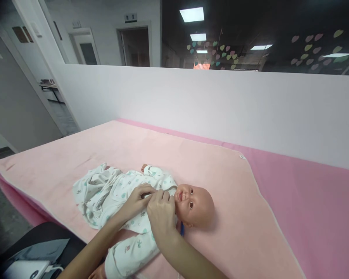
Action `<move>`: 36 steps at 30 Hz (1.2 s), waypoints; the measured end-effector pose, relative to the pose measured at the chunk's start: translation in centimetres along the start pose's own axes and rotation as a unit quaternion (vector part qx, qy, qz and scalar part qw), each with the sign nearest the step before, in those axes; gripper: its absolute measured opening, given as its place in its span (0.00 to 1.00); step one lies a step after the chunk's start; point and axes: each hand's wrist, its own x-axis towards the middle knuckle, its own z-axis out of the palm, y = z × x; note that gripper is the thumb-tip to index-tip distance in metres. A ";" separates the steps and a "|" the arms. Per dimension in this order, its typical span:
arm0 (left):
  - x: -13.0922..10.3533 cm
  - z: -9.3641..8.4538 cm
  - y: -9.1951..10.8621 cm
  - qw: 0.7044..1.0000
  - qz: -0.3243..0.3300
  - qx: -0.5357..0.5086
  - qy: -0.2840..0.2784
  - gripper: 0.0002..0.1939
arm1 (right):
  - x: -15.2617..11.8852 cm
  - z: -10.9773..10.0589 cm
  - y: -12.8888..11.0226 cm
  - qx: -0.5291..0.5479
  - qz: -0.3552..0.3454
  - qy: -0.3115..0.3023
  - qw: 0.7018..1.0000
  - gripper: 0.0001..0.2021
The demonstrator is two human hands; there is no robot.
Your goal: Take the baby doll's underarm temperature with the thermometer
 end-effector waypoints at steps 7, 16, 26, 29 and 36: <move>-0.1 0.1 -0.3 0.999 -0.013 -0.029 0.016 0.11 | 0.3 0.5 -0.1 0.007 0.004 0.014 1.000 0.10; 0.1 -0.1 -0.8 0.999 0.004 -0.050 0.002 0.12 | 0.6 -0.5 2.4 0.067 -0.015 0.029 0.997 0.11; -1.1 -2.5 1.6 0.998 0.019 0.033 -0.045 0.12 | 1.0 -1.6 4.0 0.129 -0.050 0.008 0.990 0.13; -2.2 -4.3 1.2 0.993 0.038 0.106 -0.045 0.11 | 0.8 -2.9 4.6 0.163 -0.059 -0.027 0.985 0.10; -3.1 -4.5 -1.3 0.994 0.074 0.075 -0.009 0.10 | 0.3 -3.3 3.8 0.207 -0.076 -0.034 0.975 0.04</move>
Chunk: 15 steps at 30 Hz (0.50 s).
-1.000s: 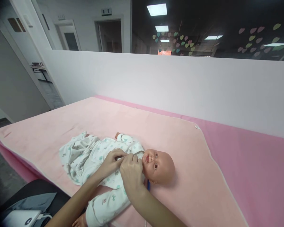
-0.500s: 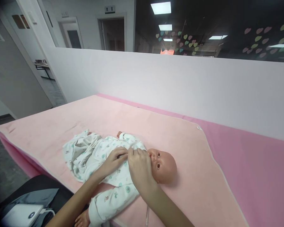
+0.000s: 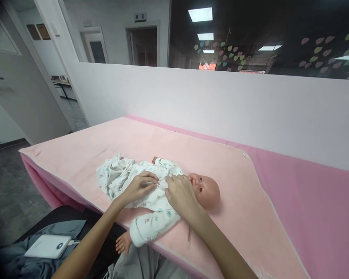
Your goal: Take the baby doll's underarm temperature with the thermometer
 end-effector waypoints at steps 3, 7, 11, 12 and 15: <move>0.2 0.1 -0.5 0.998 0.007 -0.063 0.005 0.10 | -0.1 0.8 -0.4 0.008 0.003 0.003 1.000 0.03; 0.5 -0.1 -1.0 0.990 -0.006 -0.141 0.020 0.11 | 0.1 2.3 -1.5 0.088 0.010 0.045 0.995 0.03; 0.5 0.0 -1.1 0.986 -0.026 -0.166 0.009 0.12 | 0.7 4.1 -2.7 0.149 0.052 0.102 0.982 0.04; 0.4 0.1 -1.1 0.986 -0.025 -0.166 0.006 0.13 | 0.9 4.5 -2.9 0.152 0.064 0.113 0.980 0.05; 0.3 0.2 -0.9 0.988 -0.013 -0.153 0.010 0.14 | 1.0 5.5 -3.3 0.167 0.090 0.151 0.970 0.06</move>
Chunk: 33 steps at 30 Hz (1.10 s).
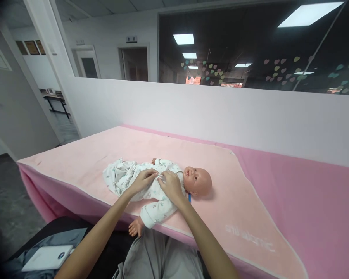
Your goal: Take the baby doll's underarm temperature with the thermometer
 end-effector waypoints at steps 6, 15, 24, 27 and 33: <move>-0.3 -0.1 0.3 0.999 0.001 -0.029 -0.044 0.14 | -0.8 1.2 -0.1 0.016 0.018 0.064 0.998 0.07; -0.7 -0.2 -0.4 0.997 -0.009 -0.064 -0.041 0.17 | -1.9 2.4 -0.4 0.017 0.011 0.139 0.990 0.08; -1.2 0.1 -0.5 0.990 0.019 0.123 0.062 0.15 | -2.6 3.0 -0.7 0.037 -0.011 0.209 0.977 0.10; -2.0 -1.7 -0.5 0.971 0.024 0.233 0.044 0.15 | -2.7 3.2 -0.4 0.062 -0.003 0.237 0.970 0.10; -3.1 -3.9 -1.2 0.982 0.004 0.188 -0.012 0.12 | -2.5 3.9 0.0 0.079 0.009 0.249 0.965 0.08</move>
